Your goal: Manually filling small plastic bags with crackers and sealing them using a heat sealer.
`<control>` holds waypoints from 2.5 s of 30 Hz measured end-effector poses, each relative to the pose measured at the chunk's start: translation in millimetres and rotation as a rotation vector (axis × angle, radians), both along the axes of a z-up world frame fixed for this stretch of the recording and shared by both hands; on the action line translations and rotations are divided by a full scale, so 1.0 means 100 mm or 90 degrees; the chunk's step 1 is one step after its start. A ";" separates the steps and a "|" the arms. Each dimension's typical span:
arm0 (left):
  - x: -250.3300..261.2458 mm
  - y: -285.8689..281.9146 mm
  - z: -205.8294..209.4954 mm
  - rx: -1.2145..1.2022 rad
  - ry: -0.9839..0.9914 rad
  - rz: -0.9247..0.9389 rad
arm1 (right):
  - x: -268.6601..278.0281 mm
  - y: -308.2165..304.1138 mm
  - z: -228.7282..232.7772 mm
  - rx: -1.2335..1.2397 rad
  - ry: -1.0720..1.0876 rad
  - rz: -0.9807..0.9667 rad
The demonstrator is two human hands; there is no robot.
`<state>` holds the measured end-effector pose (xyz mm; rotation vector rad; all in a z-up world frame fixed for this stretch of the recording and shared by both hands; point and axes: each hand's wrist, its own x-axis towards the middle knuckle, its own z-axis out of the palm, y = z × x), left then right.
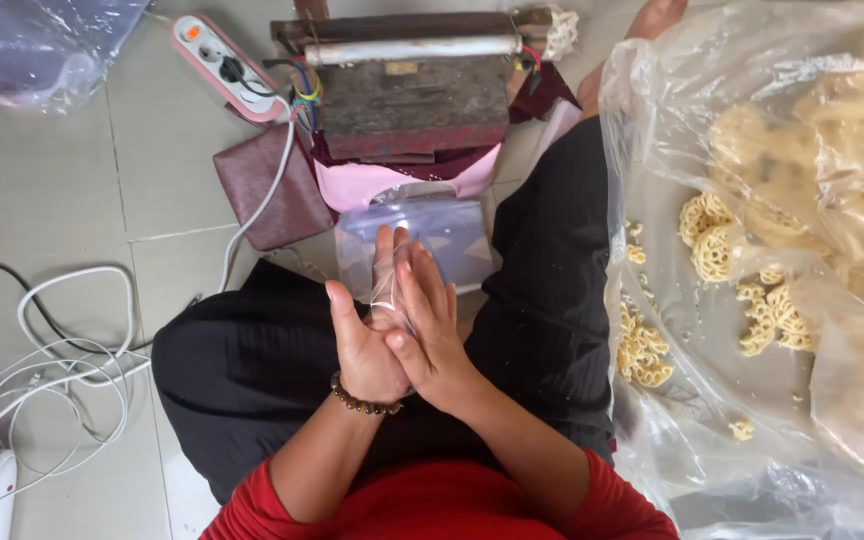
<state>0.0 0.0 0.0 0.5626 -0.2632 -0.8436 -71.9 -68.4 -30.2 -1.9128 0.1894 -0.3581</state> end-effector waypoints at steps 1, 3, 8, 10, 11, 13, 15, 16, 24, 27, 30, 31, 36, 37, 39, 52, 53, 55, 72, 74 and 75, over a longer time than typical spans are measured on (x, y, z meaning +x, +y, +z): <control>-0.03 -0.02 0.01 0.002 0.000 -0.006 | -0.04 -0.02 0.01 0.002 0.000 -0.006; -0.10 -0.10 0.02 -0.049 -0.042 0.000 | -0.11 -0.10 0.04 -0.015 0.020 -0.012; -0.02 -0.12 -0.08 0.175 -0.212 -0.081 | -0.38 -0.39 0.10 -0.033 0.071 -0.045; -0.01 -0.11 -0.15 0.257 -0.233 -0.085 | -0.58 -0.52 0.03 -0.023 0.073 -0.062; 0.00 -0.11 -0.16 0.325 -0.249 -0.075 | -0.67 -0.59 -0.03 -0.055 0.085 -0.053; 0.08 -0.08 -0.18 0.393 -0.269 -0.073 | -0.87 -0.91 -0.14 -0.083 0.097 -0.052; 0.22 -0.01 -0.21 0.449 -0.362 -0.040 | -1.10 -1.39 -0.24 -0.228 0.034 -0.242; 0.28 0.04 -0.20 0.452 -0.365 -0.048 | -1.25 -1.74 -0.48 -0.223 0.036 -0.248; 0.42 0.21 -0.22 0.773 -0.290 -0.085 | -1.50 -3.95 -1.70 -0.366 0.600 -0.401; 0.44 0.36 -0.32 0.784 -0.249 -0.086 | -1.54 -4.36 -1.65 -0.368 0.764 -0.452; 0.42 0.39 -0.22 0.793 -0.249 -0.124 | -1.60 -4.34 -1.43 -0.288 0.769 -0.539; 0.44 0.42 -0.27 0.794 -0.251 -0.127 | -1.61 -4.26 -1.40 -0.285 0.771 -0.540; 0.47 0.41 -0.25 0.692 -0.350 -0.109 | -2.04 -3.76 -1.54 -0.371 0.744 -0.499; 0.44 0.39 -0.19 0.690 -0.348 -0.118 | -2.22 -3.61 -1.59 -0.370 0.753 -0.503; 0.39 0.33 -0.07 0.591 -0.429 -0.030 | -2.57 -3.31 -1.68 -0.418 0.553 -0.383; 0.34 0.65 0.19 0.425 -0.616 0.086 | -3.13 -2.72 -1.42 -0.204 0.712 -0.656; 0.35 0.72 0.16 0.403 -0.573 0.119 | -3.15 -2.75 -1.42 -0.148 0.748 -0.660; 0.37 0.83 0.16 0.377 -0.531 0.159 | -3.19 -2.80 -1.42 -0.097 0.777 -0.660; 0.19 0.39 0.32 0.416 -0.633 0.119 | -3.45 -3.11 -1.68 -0.320 0.877 -0.541; 0.17 0.37 0.28 0.402 -0.643 0.107 | -3.44 -3.06 -1.69 -0.272 0.882 -0.548; 0.14 0.39 0.26 0.400 -0.652 0.088 | -3.44 -3.00 -1.73 -0.214 0.893 -0.546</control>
